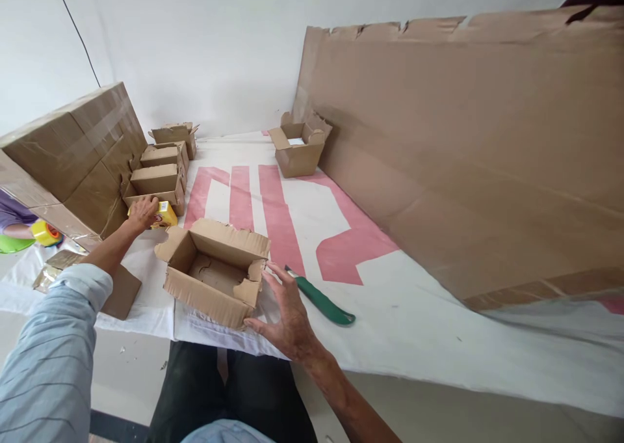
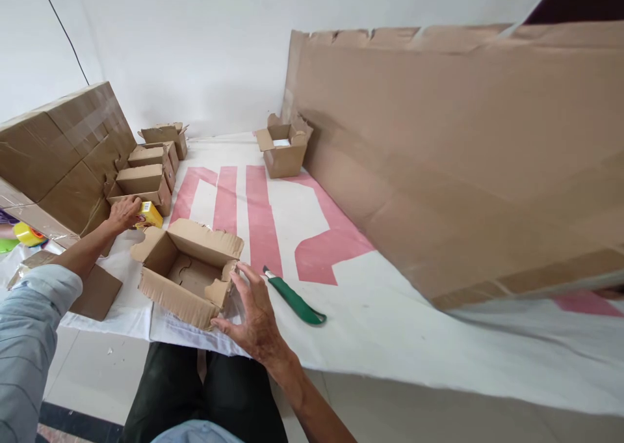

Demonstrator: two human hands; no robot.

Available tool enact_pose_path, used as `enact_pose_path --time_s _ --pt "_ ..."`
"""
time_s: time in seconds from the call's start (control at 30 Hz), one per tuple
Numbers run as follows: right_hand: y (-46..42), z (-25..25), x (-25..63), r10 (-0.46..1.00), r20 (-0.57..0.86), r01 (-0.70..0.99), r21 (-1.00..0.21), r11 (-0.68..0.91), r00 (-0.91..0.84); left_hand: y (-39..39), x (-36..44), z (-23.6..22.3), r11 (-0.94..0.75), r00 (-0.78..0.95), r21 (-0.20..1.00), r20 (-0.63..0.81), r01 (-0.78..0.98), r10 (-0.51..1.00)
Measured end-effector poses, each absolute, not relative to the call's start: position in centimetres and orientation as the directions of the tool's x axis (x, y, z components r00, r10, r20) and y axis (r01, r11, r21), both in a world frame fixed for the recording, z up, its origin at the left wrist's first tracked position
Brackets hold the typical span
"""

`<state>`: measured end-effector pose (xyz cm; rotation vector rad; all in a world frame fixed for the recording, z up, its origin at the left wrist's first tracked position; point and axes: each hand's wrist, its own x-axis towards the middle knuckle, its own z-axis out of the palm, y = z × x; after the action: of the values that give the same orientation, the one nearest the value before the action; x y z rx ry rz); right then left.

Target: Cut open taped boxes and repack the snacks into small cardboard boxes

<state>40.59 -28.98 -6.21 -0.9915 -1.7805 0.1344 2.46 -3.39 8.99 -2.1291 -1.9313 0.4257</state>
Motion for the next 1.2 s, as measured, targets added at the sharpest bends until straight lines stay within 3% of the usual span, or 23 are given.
enact_pose_path --time_s 0.2,0.43,0.53,0.67,0.83,1.2 --pt "-28.8 -6.7 40.5 0.693 0.716 0.532 -0.557 0.638 -0.082 -3.1 2.8 9.6 -0.112 0.093 -0.341 -0.073 0.933 0.993" --pt "-28.8 -7.1 40.4 0.721 0.688 0.5 -0.598 0.626 -0.08 -2.5 2.5 12.3 -0.241 0.148 -0.213 -0.376 0.947 0.915" --pt "-28.8 -7.1 40.4 0.722 0.687 0.503 -0.597 0.625 -0.083 -2.4 2.9 12.5 -0.242 0.148 -0.174 -0.427 0.955 0.892" --pt "-29.0 -6.8 40.4 0.729 0.68 0.505 -0.605 0.615 -0.074 -2.3 3.3 12.3 -0.204 0.107 -0.25 -0.354 0.947 0.929" --pt "-29.0 -6.5 40.4 0.734 0.674 0.5 -0.608 0.617 -0.087 -2.6 3.1 11.8 -0.107 0.056 -0.332 -0.159 0.937 0.986" --pt "-29.0 -6.6 40.2 0.741 0.666 0.48 -0.623 0.617 -0.088 -3.0 3.2 10.1 -0.009 0.015 -0.331 0.014 0.944 1.0"
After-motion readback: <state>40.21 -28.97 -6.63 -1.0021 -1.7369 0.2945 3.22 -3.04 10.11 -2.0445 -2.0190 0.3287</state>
